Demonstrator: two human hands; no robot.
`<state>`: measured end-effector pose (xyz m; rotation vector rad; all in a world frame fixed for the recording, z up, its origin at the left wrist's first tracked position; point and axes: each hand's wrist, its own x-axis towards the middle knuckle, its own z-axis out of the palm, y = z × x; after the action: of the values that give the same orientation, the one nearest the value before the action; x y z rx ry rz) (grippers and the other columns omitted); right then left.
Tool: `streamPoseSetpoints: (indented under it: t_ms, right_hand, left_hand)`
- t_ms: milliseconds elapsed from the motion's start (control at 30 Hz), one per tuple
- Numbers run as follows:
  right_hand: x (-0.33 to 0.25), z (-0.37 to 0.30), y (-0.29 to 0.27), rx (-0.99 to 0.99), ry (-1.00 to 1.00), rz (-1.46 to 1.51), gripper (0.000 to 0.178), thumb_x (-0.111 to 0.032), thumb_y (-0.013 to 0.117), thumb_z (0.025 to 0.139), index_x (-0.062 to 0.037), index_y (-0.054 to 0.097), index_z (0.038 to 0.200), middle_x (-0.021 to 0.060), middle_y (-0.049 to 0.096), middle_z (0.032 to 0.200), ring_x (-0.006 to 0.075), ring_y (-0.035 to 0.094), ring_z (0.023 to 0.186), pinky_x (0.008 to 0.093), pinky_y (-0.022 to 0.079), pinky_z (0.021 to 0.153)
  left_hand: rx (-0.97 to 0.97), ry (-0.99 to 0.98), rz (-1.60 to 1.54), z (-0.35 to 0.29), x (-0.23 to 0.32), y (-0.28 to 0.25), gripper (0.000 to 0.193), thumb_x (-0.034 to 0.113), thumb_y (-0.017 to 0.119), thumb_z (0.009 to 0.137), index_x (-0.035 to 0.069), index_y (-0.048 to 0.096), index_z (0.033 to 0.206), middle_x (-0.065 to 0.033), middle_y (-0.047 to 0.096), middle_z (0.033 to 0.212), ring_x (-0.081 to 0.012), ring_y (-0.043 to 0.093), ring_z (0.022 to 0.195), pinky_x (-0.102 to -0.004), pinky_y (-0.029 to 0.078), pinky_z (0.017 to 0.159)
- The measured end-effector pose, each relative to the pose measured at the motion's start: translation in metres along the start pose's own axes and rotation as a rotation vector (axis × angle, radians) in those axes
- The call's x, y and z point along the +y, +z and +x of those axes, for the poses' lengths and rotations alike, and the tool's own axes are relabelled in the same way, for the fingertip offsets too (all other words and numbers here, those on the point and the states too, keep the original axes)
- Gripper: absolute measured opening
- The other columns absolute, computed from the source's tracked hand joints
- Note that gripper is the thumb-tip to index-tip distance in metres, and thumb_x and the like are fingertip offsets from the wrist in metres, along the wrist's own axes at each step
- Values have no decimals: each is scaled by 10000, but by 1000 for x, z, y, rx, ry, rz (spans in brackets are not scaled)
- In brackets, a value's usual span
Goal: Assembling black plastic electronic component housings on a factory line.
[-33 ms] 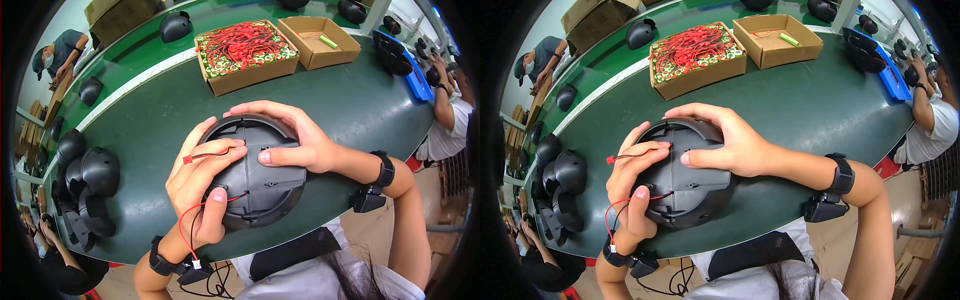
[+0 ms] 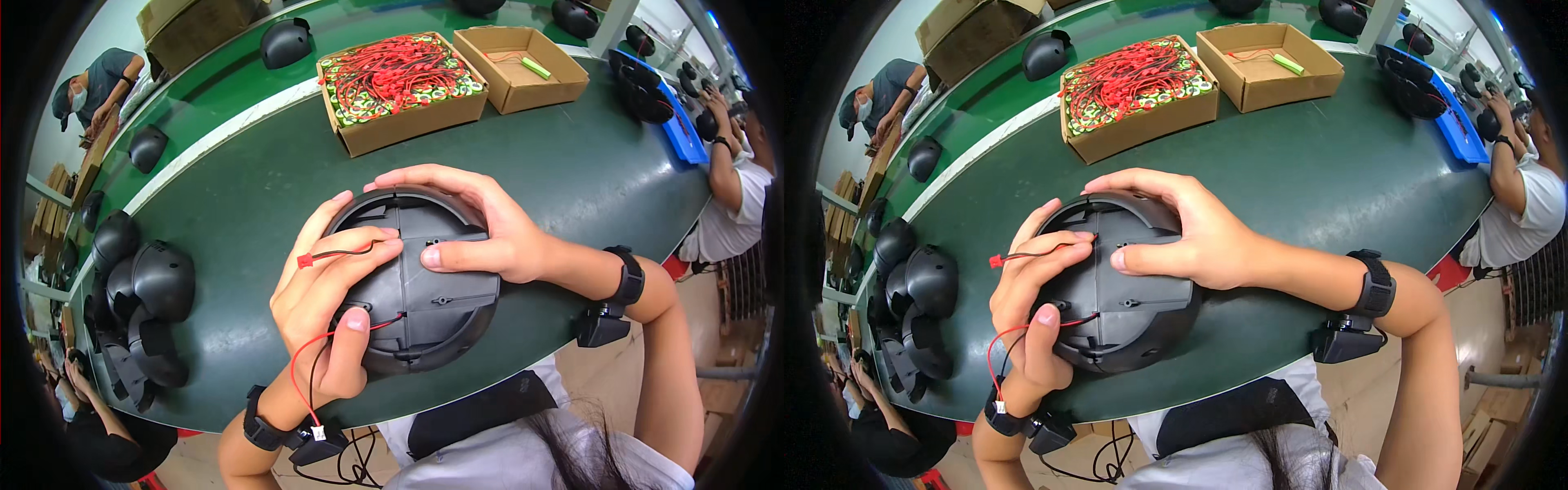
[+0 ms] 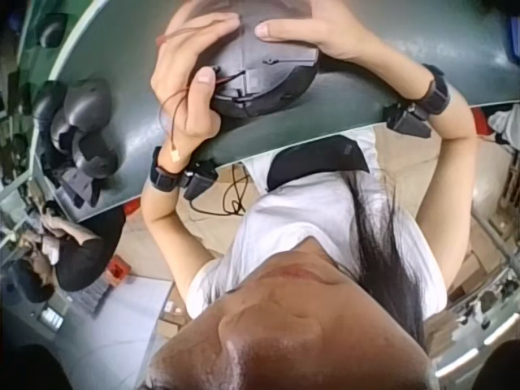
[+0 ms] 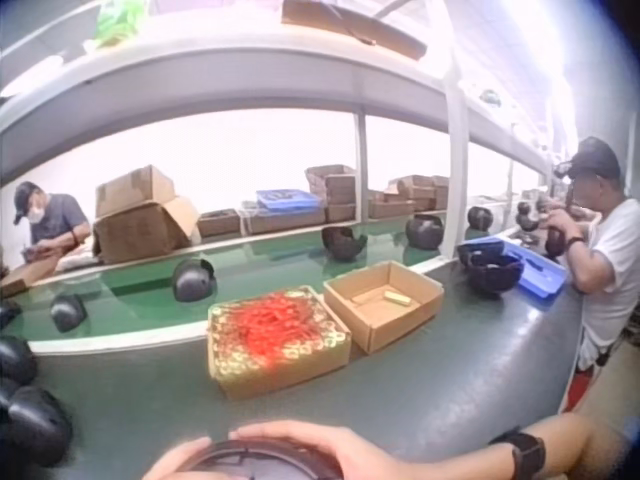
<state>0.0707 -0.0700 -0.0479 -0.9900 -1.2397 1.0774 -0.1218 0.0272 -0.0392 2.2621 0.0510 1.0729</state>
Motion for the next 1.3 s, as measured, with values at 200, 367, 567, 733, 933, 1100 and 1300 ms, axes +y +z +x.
streamPoseSetpoints:
  t_ms: [200,367,567,733,933,1100,1300]
  right_hand:
    - [5,-2,7,30,-95,70,539,-201,673,856,13,490,1315,116,553,1271,175,491,1212,314,356,1058]
    - [2,0,12,94,-31,100,456,-286,476,944,38,532,1260,114,607,1176,160,543,1098,281,412,955]
    - [6,2,11,139,-95,-1,419,-250,452,937,39,557,1221,116,621,1120,150,555,1041,273,426,918]
    - [3,6,11,120,-53,46,441,-322,440,966,14,531,1237,113,583,1171,141,526,1080,273,399,950]
    - [12,10,4,10,-211,-18,500,-321,477,960,5,426,1336,125,557,1255,171,489,1194,318,366,1030]
    - [2,15,4,-34,-150,34,444,-264,455,954,44,537,1262,144,591,1240,191,536,1164,314,389,1018]
    - [1,15,5,2,-135,3,428,-266,454,954,41,559,1232,129,609,1187,173,551,1108,305,413,982]
  left_hand:
    - [-1,-1,-33,1,-1,2,408,219,438,812,-49,680,1001,-199,670,948,-355,632,985,-556,375,1038]
    - [2,40,-57,2,-6,2,425,241,437,806,-49,671,1009,-203,670,939,-339,645,937,-559,370,1040]
    - [3,60,-89,4,-12,-1,459,261,447,787,-53,656,1050,-215,654,982,-351,630,971,-538,373,1035]
    - [84,-15,-167,-1,-21,0,549,276,468,780,-38,560,1220,-252,436,1317,-363,493,1205,-451,385,1026]
    - [62,-39,-370,-7,-23,3,654,286,508,823,9,338,1390,-244,418,1358,-363,461,1262,-472,303,1091]
    - [-23,56,-348,-5,-27,-1,648,257,497,831,24,318,1409,-240,491,1300,-352,465,1247,-467,294,1093]
    - [-87,56,-83,10,-8,-9,395,162,456,774,-35,692,1022,-215,652,1086,-425,525,1189,-486,369,1046]
